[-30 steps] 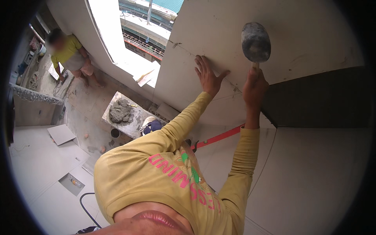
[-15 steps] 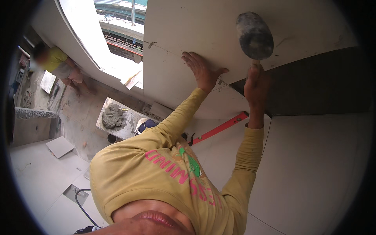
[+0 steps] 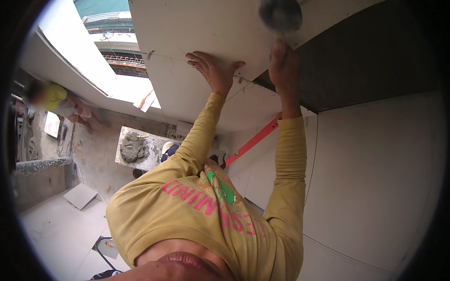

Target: The person uses a rubber mallet to tap a ceiling tile into place and a spirit level to check its alignment. They repeatedly adjust the tile and verify its levelness while a coworker works nearby.

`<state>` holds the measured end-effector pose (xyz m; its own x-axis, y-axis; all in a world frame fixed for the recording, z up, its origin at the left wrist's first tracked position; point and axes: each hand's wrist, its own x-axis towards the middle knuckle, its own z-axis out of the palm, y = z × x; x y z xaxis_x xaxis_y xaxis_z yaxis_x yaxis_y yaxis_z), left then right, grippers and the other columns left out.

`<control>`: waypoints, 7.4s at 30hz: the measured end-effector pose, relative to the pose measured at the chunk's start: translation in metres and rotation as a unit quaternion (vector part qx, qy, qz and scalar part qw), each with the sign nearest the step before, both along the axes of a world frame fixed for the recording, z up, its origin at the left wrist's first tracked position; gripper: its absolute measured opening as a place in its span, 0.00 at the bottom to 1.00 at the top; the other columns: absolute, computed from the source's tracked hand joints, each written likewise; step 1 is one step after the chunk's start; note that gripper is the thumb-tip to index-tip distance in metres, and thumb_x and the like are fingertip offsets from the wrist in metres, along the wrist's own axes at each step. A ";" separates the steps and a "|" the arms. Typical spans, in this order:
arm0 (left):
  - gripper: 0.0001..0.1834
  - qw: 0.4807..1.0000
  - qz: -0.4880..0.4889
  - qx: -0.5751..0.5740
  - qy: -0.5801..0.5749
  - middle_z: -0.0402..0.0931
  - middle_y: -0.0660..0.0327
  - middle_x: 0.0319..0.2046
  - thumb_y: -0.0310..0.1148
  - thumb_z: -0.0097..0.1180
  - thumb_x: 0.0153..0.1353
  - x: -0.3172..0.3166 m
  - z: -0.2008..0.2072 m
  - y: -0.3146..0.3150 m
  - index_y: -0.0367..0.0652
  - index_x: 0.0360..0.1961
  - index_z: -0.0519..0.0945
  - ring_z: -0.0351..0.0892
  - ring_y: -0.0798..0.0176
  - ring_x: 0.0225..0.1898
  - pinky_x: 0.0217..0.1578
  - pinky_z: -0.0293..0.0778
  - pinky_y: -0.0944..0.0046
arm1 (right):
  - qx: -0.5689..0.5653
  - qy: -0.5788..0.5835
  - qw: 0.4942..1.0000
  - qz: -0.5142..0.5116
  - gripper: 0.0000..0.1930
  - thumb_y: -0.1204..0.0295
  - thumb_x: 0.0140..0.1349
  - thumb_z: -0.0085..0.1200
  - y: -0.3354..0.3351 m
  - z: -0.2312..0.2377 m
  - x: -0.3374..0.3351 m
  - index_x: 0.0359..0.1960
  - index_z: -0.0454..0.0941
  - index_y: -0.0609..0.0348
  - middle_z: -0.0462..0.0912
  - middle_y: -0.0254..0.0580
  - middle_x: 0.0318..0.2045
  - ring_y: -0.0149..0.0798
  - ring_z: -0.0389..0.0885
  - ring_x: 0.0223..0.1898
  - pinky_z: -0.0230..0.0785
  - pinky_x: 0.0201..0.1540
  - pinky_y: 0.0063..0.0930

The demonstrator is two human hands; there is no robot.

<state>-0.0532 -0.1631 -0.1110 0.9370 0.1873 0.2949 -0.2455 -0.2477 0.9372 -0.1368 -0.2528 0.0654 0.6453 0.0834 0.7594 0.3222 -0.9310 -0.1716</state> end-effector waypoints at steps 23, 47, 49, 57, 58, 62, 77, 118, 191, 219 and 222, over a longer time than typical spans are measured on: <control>0.39 0.999 0.023 0.028 -0.037 0.26 0.34 0.76 0.40 0.35 0.78 0.006 -0.066 -0.012 0.29 0.75 0.32 0.29 0.29 0.77 0.75 0.36 0.40 | 0.433 0.241 0.781 -0.381 0.31 0.48 0.76 0.38 0.042 -0.331 -0.312 0.20 0.70 0.61 0.67 0.38 0.12 0.36 0.69 0.14 0.59 0.19 0.37; 0.23 0.967 -0.093 0.080 -0.225 0.81 0.56 0.42 0.23 0.63 0.62 -0.053 -0.053 0.033 0.37 0.58 0.75 0.81 0.55 0.45 0.48 0.77 0.55 | 0.415 0.357 0.765 -0.339 0.33 0.45 0.73 0.40 0.028 -0.367 -0.363 0.28 0.79 0.66 0.81 0.63 0.24 0.69 0.82 0.33 0.70 0.35 0.58; 0.22 0.965 -0.100 0.144 -0.195 0.82 0.54 0.47 0.24 0.63 0.62 -0.052 -0.039 0.046 0.38 0.57 0.76 0.83 0.54 0.46 0.47 0.79 0.56 | 0.418 0.348 0.763 -0.350 0.33 0.45 0.73 0.40 0.030 -0.375 -0.370 0.27 0.78 0.66 0.81 0.63 0.24 0.69 0.82 0.33 0.70 0.36 0.59; 0.40 0.892 -0.011 0.261 -0.370 0.41 0.37 0.76 0.48 0.47 0.74 -0.009 0.100 0.006 0.28 0.74 0.53 0.31 0.32 0.78 0.74 0.38 0.38 | 0.453 0.335 0.733 -0.381 0.35 0.44 0.74 0.38 0.044 -0.417 -0.392 0.28 0.79 0.69 0.82 0.68 0.28 0.72 0.81 0.36 0.69 0.41 0.63; 0.43 0.893 0.014 0.231 -0.387 0.38 0.35 0.76 0.52 0.45 0.73 -0.002 0.119 -0.016 0.26 0.73 0.52 0.30 0.31 0.77 0.74 0.37 0.38 | 0.456 0.338 0.733 -0.375 0.35 0.44 0.74 0.38 0.046 -0.421 -0.395 0.28 0.79 0.69 0.82 0.68 0.28 0.72 0.80 0.36 0.69 0.41 0.63; 0.44 0.769 -0.186 0.286 -0.540 0.44 0.35 0.75 0.55 0.49 0.70 -0.053 0.130 -0.089 0.25 0.71 0.57 0.41 0.32 0.76 0.74 0.44 0.40 | 0.472 0.322 0.729 -0.378 0.36 0.43 0.73 0.38 0.048 -0.430 -0.399 0.28 0.79 0.69 0.82 0.68 0.28 0.72 0.80 0.36 0.69 0.41 0.63; 0.56 0.708 -0.563 0.372 0.206 0.66 0.40 0.65 0.55 0.72 0.51 -0.227 -0.310 -0.031 0.33 0.71 0.57 0.67 0.42 0.67 0.65 0.65 0.49 | 0.529 0.358 0.582 -0.503 0.34 0.45 0.72 0.43 0.116 -0.442 -0.477 0.30 0.81 0.69 0.81 0.66 0.25 0.69 0.82 0.32 0.70 0.33 0.57; 0.16 0.901 0.077 0.033 -0.425 0.73 0.58 0.28 0.40 0.57 0.69 0.077 0.211 0.093 0.36 0.35 0.73 0.70 0.61 0.29 0.31 0.68 0.60 | 0.413 0.474 0.708 -0.321 0.39 0.39 0.70 0.42 0.023 -0.445 -0.284 0.34 0.83 0.73 0.83 0.72 0.35 0.70 0.81 0.44 0.72 0.47 0.58; 0.20 0.891 0.156 0.093 -0.417 0.81 0.54 0.40 0.38 0.63 0.67 0.082 0.210 0.065 0.31 0.49 0.75 0.80 0.61 0.37 0.42 0.77 0.60 | 0.386 0.614 0.631 -0.276 0.43 0.35 0.69 0.38 -0.092 -0.526 -0.350 0.35 0.85 0.72 0.84 0.70 0.38 0.68 0.82 0.47 0.72 0.51 0.56; 0.11 0.832 -0.536 0.115 -0.087 0.86 0.58 0.34 0.21 0.68 0.57 -0.136 0.006 -0.029 0.34 0.41 0.82 0.86 0.67 0.37 0.37 0.80 0.64 | 0.504 0.491 0.510 -0.495 0.45 0.33 0.67 0.38 0.043 -0.488 -0.459 0.40 0.83 0.74 0.83 0.74 0.40 0.70 0.81 0.49 0.73 0.53 0.56; 0.09 0.796 -0.594 0.092 -0.071 0.85 0.55 0.34 0.30 0.66 0.60 -0.161 -0.052 -0.067 0.38 0.40 0.83 0.86 0.55 0.36 0.39 0.80 0.59 | 0.501 0.426 0.483 -0.578 0.37 0.40 0.71 0.39 0.102 -0.487 -0.480 0.43 0.82 0.69 0.83 0.70 0.33 0.69 0.83 0.41 0.75 0.44 0.57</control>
